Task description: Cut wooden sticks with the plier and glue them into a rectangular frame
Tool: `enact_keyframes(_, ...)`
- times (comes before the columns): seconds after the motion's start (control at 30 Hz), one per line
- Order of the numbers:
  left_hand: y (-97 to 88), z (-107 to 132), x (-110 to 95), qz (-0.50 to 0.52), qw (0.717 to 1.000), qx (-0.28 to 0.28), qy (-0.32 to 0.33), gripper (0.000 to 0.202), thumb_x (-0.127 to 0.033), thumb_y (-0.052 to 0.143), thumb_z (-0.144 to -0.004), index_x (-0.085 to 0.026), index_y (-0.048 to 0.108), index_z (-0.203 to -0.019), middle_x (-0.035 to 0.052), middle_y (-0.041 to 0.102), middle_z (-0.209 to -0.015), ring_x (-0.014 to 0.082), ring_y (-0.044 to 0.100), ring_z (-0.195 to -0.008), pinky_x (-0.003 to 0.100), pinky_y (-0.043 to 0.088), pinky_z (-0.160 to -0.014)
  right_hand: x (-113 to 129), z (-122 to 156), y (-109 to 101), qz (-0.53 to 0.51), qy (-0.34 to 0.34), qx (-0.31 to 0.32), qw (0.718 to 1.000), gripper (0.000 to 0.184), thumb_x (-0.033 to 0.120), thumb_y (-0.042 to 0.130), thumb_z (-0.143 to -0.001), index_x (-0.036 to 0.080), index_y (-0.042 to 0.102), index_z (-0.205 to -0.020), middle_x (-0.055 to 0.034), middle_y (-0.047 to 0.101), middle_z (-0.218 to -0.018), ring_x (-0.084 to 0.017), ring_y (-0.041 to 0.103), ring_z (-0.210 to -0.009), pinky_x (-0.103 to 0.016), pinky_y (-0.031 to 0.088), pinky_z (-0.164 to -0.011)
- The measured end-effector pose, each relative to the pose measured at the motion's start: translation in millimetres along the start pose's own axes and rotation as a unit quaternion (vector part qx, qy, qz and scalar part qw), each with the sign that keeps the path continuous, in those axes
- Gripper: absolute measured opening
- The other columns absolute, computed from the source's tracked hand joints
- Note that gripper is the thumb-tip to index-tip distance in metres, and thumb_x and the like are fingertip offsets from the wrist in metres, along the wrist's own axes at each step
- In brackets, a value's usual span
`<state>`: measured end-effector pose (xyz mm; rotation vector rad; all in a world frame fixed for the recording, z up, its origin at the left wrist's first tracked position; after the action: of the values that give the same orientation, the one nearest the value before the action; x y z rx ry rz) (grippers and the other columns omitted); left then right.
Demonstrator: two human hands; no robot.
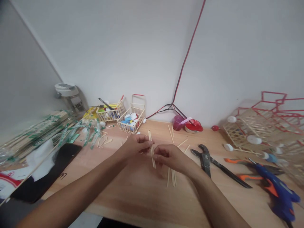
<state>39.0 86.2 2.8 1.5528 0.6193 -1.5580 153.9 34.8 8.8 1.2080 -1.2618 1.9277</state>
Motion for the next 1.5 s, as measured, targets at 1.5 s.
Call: enact_keyframes(1.5,-11.9,28.3,17.7,0.025,0.999,-0.036,-0.003,0.026,-0.032,0.076,-0.066,-0.011,0.072,-0.081,0.0041,0.066,-0.074,0.0108,0.055,-0.065,0.023,0.041,-0.066,-7.5,-9.1,27.9,0.018,-0.011,0.002,1.0,0.027,0.043,0.054,-0.086,0.019,0.057,-0.075,0.0019,0.052,-0.068,-0.012,0.046,-0.063,-0.024,0.036,-0.058)
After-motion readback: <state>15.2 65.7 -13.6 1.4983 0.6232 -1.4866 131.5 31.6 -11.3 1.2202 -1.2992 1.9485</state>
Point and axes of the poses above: each hand's wrist, its own z-axis away from the middle knuckle, its own y-axis out of the palm, x = y × z, the point moved 7 cm from there along -z, towards the middle knuckle
